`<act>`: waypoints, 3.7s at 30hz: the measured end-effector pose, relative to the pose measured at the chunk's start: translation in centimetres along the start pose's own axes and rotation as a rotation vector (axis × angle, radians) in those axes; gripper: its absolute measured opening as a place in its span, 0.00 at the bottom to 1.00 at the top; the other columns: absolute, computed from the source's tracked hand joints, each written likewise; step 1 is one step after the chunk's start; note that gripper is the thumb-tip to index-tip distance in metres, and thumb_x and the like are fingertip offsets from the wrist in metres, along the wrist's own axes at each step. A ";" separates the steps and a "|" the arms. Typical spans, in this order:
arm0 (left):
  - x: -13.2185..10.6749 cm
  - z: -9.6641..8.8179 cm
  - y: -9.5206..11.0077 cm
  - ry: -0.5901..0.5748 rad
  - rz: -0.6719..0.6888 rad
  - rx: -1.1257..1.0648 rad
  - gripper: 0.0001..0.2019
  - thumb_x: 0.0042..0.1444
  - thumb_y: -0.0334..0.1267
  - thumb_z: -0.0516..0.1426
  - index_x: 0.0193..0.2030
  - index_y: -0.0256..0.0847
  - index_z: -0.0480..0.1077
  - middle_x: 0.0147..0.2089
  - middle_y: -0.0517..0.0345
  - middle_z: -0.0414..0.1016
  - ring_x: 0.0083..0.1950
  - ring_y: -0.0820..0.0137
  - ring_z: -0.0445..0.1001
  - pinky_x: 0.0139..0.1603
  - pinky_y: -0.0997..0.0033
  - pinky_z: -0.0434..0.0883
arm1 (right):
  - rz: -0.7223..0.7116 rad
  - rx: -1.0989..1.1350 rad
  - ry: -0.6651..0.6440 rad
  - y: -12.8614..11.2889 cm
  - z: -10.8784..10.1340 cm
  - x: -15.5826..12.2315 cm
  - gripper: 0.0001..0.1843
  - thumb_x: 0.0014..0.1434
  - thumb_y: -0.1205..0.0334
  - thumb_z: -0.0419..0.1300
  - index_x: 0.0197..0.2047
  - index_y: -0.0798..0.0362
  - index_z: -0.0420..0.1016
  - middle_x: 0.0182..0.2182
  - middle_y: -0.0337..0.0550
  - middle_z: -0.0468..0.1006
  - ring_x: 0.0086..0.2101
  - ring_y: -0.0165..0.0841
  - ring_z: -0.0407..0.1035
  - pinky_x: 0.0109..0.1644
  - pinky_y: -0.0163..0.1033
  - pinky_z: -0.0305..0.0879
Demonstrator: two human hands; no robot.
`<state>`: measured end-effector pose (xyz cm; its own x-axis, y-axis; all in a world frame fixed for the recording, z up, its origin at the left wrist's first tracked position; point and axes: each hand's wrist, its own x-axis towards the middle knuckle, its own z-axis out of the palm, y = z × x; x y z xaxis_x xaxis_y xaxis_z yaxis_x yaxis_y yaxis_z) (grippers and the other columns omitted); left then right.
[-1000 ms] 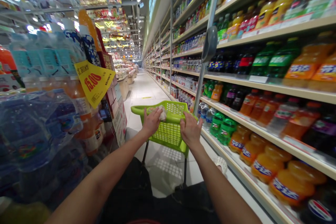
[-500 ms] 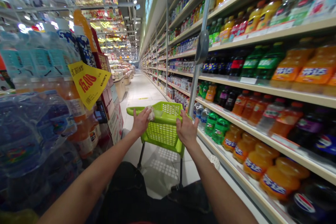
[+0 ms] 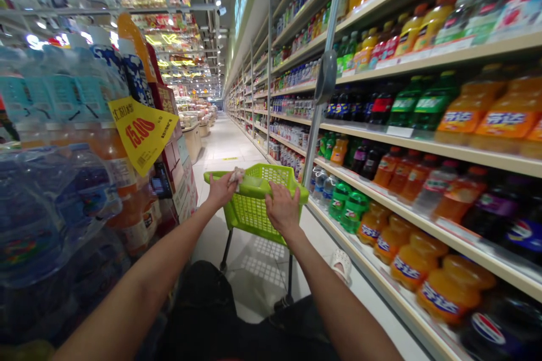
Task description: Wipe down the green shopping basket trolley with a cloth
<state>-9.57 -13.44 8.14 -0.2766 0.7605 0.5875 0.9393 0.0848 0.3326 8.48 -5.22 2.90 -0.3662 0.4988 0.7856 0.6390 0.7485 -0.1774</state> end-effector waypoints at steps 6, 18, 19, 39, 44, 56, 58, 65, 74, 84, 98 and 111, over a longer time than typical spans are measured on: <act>-0.3 -0.5 0.6 -0.028 0.011 0.043 0.14 0.57 0.36 0.49 0.49 0.47 0.67 0.50 0.61 0.74 0.52 0.64 0.70 0.64 0.43 0.39 | 0.003 0.052 0.015 0.1 -0.1 -0.2 0.24 0.58 0.60 0.46 0.57 0.53 0.64 0.48 0.50 0.74 0.49 0.42 0.64 0.60 0.55 0.39; -3.0 -0.4 0.9 0.049 0.088 0.172 0.17 0.57 0.33 0.49 0.53 0.41 0.62 0.58 0.49 0.68 0.59 0.65 0.64 0.65 0.45 0.40 | -0.016 0.092 0.064 2.6 -1.5 -0.7 0.21 0.57 0.60 0.46 0.50 0.52 0.69 0.45 0.48 0.76 0.47 0.40 0.66 0.58 0.53 0.43; -3.0 -0.6 0.0 0.067 0.056 0.185 0.18 0.56 0.33 0.49 0.54 0.40 0.62 0.60 0.48 0.65 0.62 0.65 0.61 0.65 0.45 0.42 | -0.014 0.083 0.058 2.6 -1.6 -0.7 0.21 0.57 0.60 0.45 0.50 0.52 0.69 0.45 0.49 0.76 0.47 0.40 0.66 0.59 0.53 0.43; -2.3 -2.0 -5.4 0.136 -0.089 0.210 0.21 0.54 0.26 0.45 0.53 0.43 0.63 0.60 0.50 0.66 0.62 0.65 0.61 0.64 0.41 0.38 | 0.111 -0.049 0.092 1.6 -1.1 0.5 0.22 0.60 0.59 0.44 0.52 0.58 0.68 0.48 0.55 0.74 0.51 0.44 0.64 0.59 0.62 0.39; -2.1 -0.6 -5.4 0.151 -0.150 0.129 0.21 0.54 0.26 0.45 0.54 0.43 0.62 0.59 0.50 0.67 0.61 0.67 0.62 0.64 0.45 0.44 | 0.095 -0.048 0.026 0.3 -0.5 1.0 0.21 0.60 0.58 0.44 0.50 0.56 0.70 0.51 0.54 0.72 0.53 0.43 0.62 0.58 0.60 0.43; -1.5 2.6 0.8 0.101 0.114 0.116 0.19 0.55 0.27 0.47 0.53 0.41 0.64 0.60 0.52 0.65 0.63 0.68 0.60 0.67 0.49 0.42 | 0.074 -0.004 0.081 0.5 0.1 0.1 0.20 0.58 0.57 0.47 0.48 0.56 0.71 0.51 0.53 0.72 0.53 0.43 0.62 0.59 0.59 0.43; -1.8 2.8 0.7 0.095 0.180 0.127 0.19 0.56 0.27 0.47 0.54 0.41 0.64 0.61 0.52 0.64 0.64 0.67 0.58 0.67 0.48 0.40 | 0.067 -0.007 0.062 0.6 0.0 0.1 0.20 0.58 0.58 0.47 0.49 0.56 0.71 0.51 0.54 0.71 0.53 0.43 0.61 0.59 0.59 0.43; -0.8 1.6 -1.5 0.155 -0.034 0.139 0.21 0.56 0.26 0.45 0.56 0.42 0.62 0.60 0.51 0.65 0.62 0.66 0.62 0.65 0.41 0.38 | 0.071 0.040 0.047 0.5 -0.2 0.3 0.20 0.58 0.59 0.47 0.48 0.57 0.71 0.51 0.54 0.72 0.53 0.44 0.62 0.58 0.60 0.43; -0.5 2.8 2.6 0.060 0.258 0.138 0.20 0.57 0.27 0.47 0.55 0.42 0.63 0.59 0.51 0.66 0.61 0.67 0.63 0.67 0.45 0.38 | 0.044 0.068 0.071 0.9 -0.3 0.0 0.20 0.57 0.59 0.47 0.47 0.56 0.71 0.51 0.53 0.72 0.53 0.43 0.63 0.58 0.59 0.44; -1.0 3.5 3.8 0.045 0.366 0.124 0.18 0.58 0.28 0.46 0.54 0.41 0.64 0.59 0.51 0.67 0.62 0.68 0.62 0.67 0.45 0.38 | 0.055 0.033 0.083 -0.2 0.1 0.1 0.21 0.58 0.60 0.46 0.51 0.57 0.69 0.51 0.54 0.72 0.54 0.42 0.62 0.59 0.58 0.43; -1.2 3.3 4.5 0.048 0.266 0.114 0.18 0.58 0.29 0.46 0.55 0.41 0.64 0.61 0.50 0.64 0.63 0.66 0.59 0.66 0.42 0.36 | 0.066 0.044 0.070 -0.3 0.0 -0.3 0.24 0.59 0.60 0.44 0.55 0.58 0.65 0.52 0.54 0.70 0.55 0.42 0.60 0.60 0.57 0.42; -0.2 2.0 3.7 0.064 0.096 0.037 0.18 0.60 0.30 0.44 0.55 0.41 0.63 0.58 0.52 0.68 0.59 0.65 0.65 0.67 0.44 0.35 | 0.087 0.070 0.058 -0.8 -0.3 -0.3 0.26 0.60 0.59 0.42 0.59 0.57 0.60 0.54 0.54 0.69 0.55 0.42 0.59 0.61 0.56 0.41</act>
<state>-5.65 -12.00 7.74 -0.1960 0.7234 0.6620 0.9687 0.0379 0.2454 8.29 -6.12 2.97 -0.2706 0.5387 0.7979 0.6168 0.7333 -0.2860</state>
